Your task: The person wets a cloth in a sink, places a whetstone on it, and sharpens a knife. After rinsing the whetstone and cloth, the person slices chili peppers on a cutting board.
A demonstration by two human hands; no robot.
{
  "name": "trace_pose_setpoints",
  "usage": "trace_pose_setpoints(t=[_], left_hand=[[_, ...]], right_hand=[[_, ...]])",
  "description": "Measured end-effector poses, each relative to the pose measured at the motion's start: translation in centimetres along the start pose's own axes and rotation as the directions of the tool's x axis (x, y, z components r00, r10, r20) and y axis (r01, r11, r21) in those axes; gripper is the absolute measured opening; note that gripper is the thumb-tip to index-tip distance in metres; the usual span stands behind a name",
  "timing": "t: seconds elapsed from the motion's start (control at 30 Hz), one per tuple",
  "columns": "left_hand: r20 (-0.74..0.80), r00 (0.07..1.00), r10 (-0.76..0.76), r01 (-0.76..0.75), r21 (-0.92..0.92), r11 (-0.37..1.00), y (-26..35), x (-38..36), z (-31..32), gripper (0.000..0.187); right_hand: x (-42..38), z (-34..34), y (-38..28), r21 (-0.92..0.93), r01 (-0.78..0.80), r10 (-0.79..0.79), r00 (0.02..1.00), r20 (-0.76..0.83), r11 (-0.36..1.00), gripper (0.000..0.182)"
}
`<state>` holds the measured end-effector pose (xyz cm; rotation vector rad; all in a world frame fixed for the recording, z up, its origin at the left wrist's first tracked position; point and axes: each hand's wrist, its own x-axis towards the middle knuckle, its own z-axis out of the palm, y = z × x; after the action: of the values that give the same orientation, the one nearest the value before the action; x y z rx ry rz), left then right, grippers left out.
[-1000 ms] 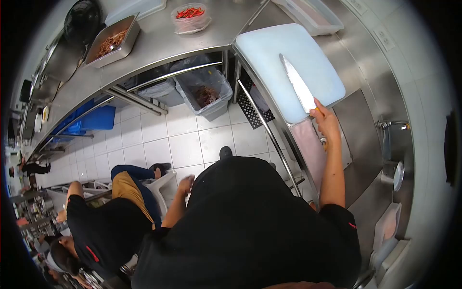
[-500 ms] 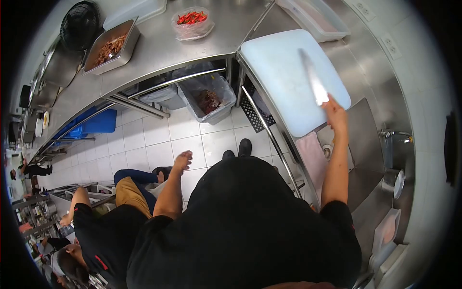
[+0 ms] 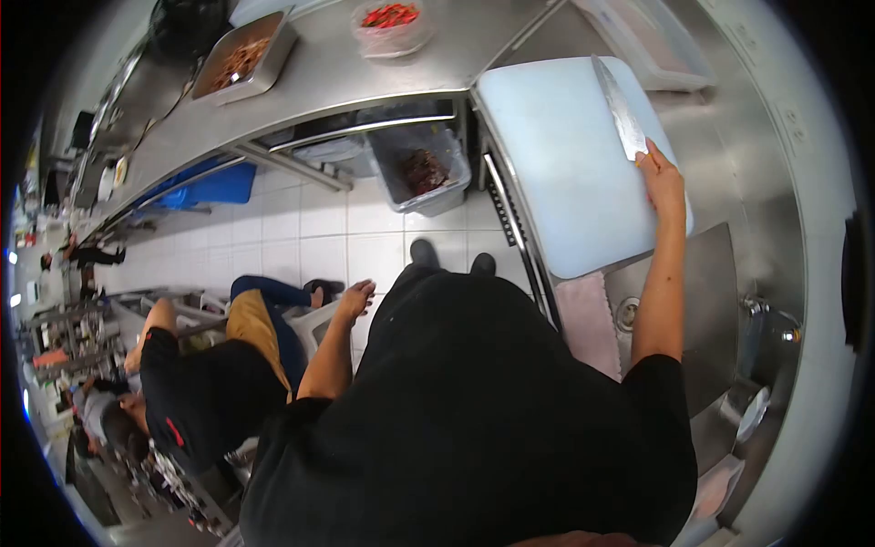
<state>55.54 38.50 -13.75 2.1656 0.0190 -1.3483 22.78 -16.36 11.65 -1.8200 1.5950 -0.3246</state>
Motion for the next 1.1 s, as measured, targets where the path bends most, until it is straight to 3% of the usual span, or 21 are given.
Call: trace_pose_setpoints(t=[0.1,0.2,0.23,0.3,0.37,0.43,0.53,0.63,0.7,0.77,0.87,0.93,1.0,1.03,1.1], left_hand=[[-0.01,0.999,0.038,-0.038,0.0,0.999,1.5,-0.6,0.5,0.055],[-0.005,0.997,0.072,-0.072,-0.149,0.986,1.2,0.2,1.1,0.051],[0.0,0.997,0.079,-0.078,-0.158,0.984,1.0,0.4,1.1,0.051],[-0.001,0.996,0.093,-0.093,-0.008,0.996,1.3,0.2,1.0,0.055],[0.013,0.996,0.091,-0.091,0.019,0.996,0.3,1.0,0.8,0.056],[0.044,0.996,0.083,-0.088,0.108,0.99,0.2,0.9,0.4,0.056],[0.068,0.995,0.067,-0.075,0.125,0.989,0.1,1.6,-0.2,0.057],[0.114,0.992,0.049,-0.049,0.004,0.999,-1.0,4.4,-0.2,0.057],[0.165,0.984,0.07,-0.061,-0.063,0.996,-0.5,6.0,-0.5,0.057],[0.166,0.986,0.026,-0.026,0.001,1.0,1.3,5.8,-1.2,0.059],[0.181,0.983,0.026,-0.034,0.042,0.999,3.3,6.1,-2.2,0.061],[0.196,0.979,0.055,-0.064,0.043,0.997,3.8,7.3,-3.2,0.061],[0.211,0.975,0.074,-0.087,0.054,0.995,4.0,8.5,-4.1,0.061],[0.224,0.971,0.084,-0.094,0.035,0.995,4.1,8.9,-4.5,0.061],[0.22,0.974,0.061,-0.065,0.01,0.998,4.5,9.0,-5.1,0.06]], right_hand=[[0.3,2.7,0.2,-0.088,0.326,-0.316,0.943,0.104,0.941,0.051],[-2.3,2.0,0.5,-0.094,0.492,-0.459,0.854,0.245,0.866,0.05],[-1.2,1.5,1.5,-0.08,0.47,-0.44,0.865,0.242,0.879,0.05],[1.7,0.7,2.7,-0.04,0.427,-0.408,0.885,0.224,0.904,0.05],[1.3,0.6,1.2,0.013,0.192,-0.192,0.971,0.142,0.981,0.05],[-0.1,1.5,-0.1,-0.012,0.179,-0.176,0.976,0.126,0.984,0.05],[-3.4,3.6,0.7,-0.149,0.449,-0.419,0.887,0.194,0.881,0.046],[-4.8,1.8,4.0,-0.081,0.416,-0.404,0.905,0.134,0.906,0.05],[-5.5,1.1,6.1,-0.059,0.166,-0.167,0.986,-0.017,0.984,0.051],[-8.2,0.5,6.0,-0.086,-0.144,0.122,0.967,-0.224,0.986,0.052],[-11.7,4.0,6.7,-0.26,-0.028,-0.054,0.952,-0.302,0.965,0.054],[-15.2,7.3,3.1,-0.17,0.086,-0.135,0.944,-0.3,0.982,0.054],[-17.8,10.5,-1.6,-0.112,0.093,-0.118,0.964,-0.238,0.989,0.051],[-18.0,12.1,-2.2,-0.095,0.199,-0.216,0.947,-0.237,0.975,0.051],[-18.7,13.6,-5.6,0.059,0.034,-0.031,0.998,-0.057,0.998,0.052]])
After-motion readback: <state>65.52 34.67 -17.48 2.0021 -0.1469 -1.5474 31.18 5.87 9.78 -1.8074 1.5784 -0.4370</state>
